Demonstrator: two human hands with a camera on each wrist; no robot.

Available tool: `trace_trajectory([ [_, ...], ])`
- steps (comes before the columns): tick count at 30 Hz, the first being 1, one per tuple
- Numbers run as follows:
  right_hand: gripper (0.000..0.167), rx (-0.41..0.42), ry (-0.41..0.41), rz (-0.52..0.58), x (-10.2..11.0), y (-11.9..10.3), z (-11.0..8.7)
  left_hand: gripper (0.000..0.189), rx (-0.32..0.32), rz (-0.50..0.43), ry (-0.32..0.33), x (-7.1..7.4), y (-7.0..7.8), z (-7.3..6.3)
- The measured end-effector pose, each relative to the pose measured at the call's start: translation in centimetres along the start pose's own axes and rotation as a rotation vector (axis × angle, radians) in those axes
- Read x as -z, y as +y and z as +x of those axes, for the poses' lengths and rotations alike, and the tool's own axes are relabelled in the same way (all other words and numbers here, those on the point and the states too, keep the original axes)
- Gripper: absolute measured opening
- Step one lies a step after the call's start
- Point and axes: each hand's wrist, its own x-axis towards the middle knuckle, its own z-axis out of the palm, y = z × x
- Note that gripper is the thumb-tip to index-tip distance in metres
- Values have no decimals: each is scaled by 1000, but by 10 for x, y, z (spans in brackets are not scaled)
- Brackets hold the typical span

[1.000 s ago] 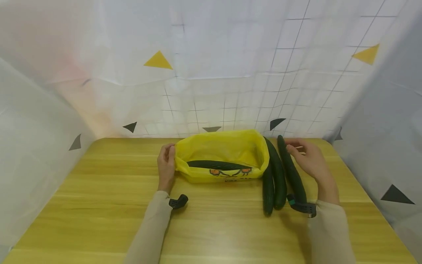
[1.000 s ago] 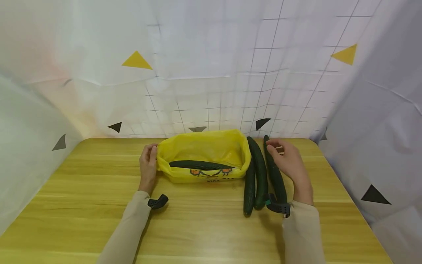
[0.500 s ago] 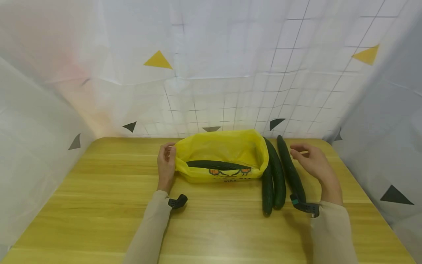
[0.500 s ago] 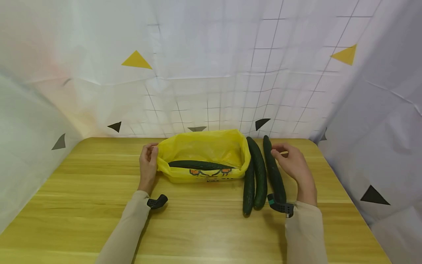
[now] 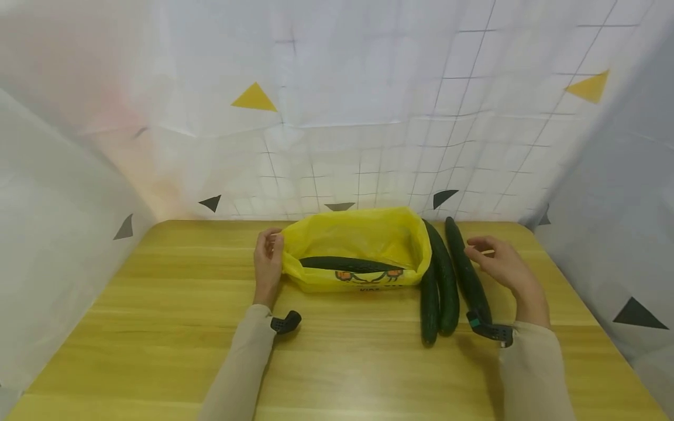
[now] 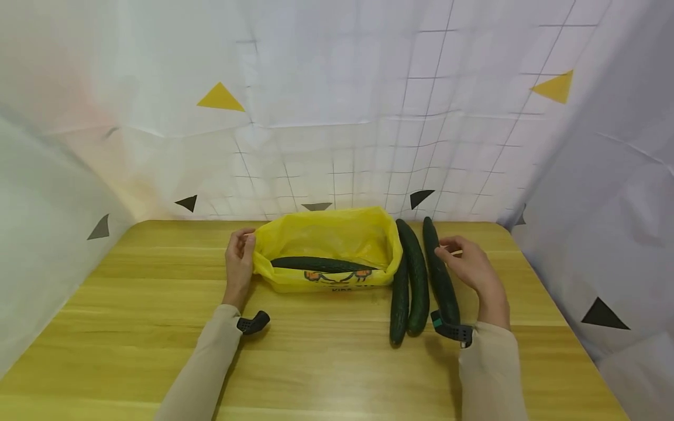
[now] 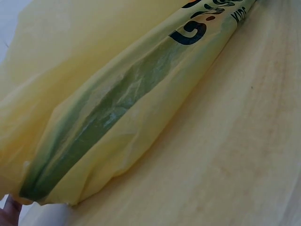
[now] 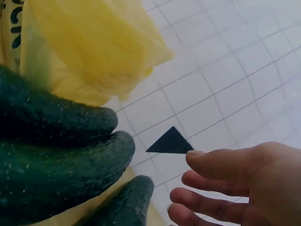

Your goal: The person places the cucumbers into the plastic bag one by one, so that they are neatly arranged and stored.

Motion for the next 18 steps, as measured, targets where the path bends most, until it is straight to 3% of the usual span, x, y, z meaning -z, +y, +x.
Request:
trace_trajectory([
  [9,67,-56,-64,-28,-7,8,4,35,8,14,-16,2,1,0],
  [18,72,-103,-69,-47,-10,17,8,38,12,-1,21,1,-32,8],
])
